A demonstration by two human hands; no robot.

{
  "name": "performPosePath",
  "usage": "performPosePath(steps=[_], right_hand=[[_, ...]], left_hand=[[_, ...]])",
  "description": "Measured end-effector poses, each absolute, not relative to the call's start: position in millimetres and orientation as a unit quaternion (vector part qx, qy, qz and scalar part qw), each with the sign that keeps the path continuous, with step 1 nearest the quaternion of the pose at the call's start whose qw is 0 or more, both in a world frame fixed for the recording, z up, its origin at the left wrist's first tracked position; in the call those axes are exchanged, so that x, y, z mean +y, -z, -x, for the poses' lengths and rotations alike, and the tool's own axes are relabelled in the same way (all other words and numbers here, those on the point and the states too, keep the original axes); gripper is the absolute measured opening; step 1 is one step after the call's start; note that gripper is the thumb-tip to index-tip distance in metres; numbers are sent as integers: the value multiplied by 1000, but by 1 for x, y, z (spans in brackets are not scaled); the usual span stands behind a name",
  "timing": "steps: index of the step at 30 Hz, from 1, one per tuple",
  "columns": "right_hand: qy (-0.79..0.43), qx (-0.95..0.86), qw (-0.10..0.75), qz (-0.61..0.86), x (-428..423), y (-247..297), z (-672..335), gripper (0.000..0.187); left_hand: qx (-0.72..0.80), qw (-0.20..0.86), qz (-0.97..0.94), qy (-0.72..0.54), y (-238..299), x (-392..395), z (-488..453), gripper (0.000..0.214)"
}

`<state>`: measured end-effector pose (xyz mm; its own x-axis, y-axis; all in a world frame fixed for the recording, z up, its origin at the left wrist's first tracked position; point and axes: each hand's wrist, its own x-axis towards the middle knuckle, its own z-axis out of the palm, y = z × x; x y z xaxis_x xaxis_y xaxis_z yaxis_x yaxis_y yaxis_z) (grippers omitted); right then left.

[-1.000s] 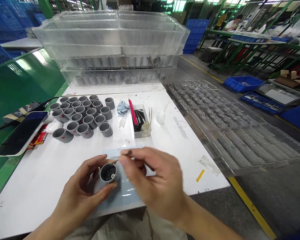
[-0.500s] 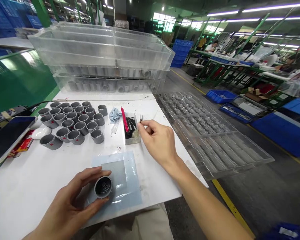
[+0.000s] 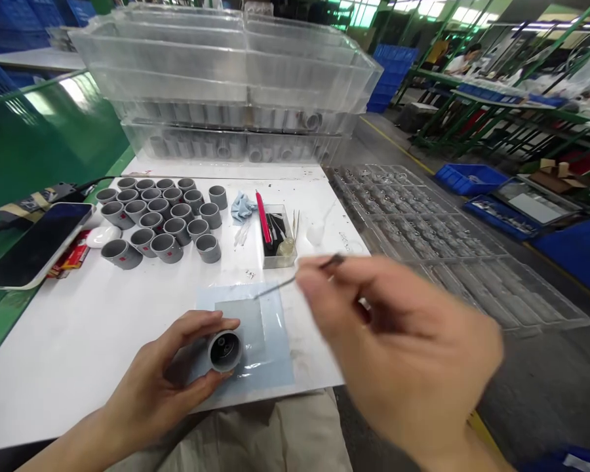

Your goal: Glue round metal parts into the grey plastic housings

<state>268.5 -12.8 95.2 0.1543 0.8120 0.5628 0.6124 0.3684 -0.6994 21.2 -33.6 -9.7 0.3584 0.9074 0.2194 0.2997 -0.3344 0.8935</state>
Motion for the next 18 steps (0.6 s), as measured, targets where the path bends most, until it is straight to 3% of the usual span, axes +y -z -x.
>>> performPosePath(steps=[9,18], right_hand=[[-255,-733,429,462,-26,-58,-230,6],[-200,-748,423,471,-21,-57,-233,4]], left_hand=[[409,405,-720,-388,9,-31,-22,68],[409,411,-717,-386,14,-32,-22,68]])
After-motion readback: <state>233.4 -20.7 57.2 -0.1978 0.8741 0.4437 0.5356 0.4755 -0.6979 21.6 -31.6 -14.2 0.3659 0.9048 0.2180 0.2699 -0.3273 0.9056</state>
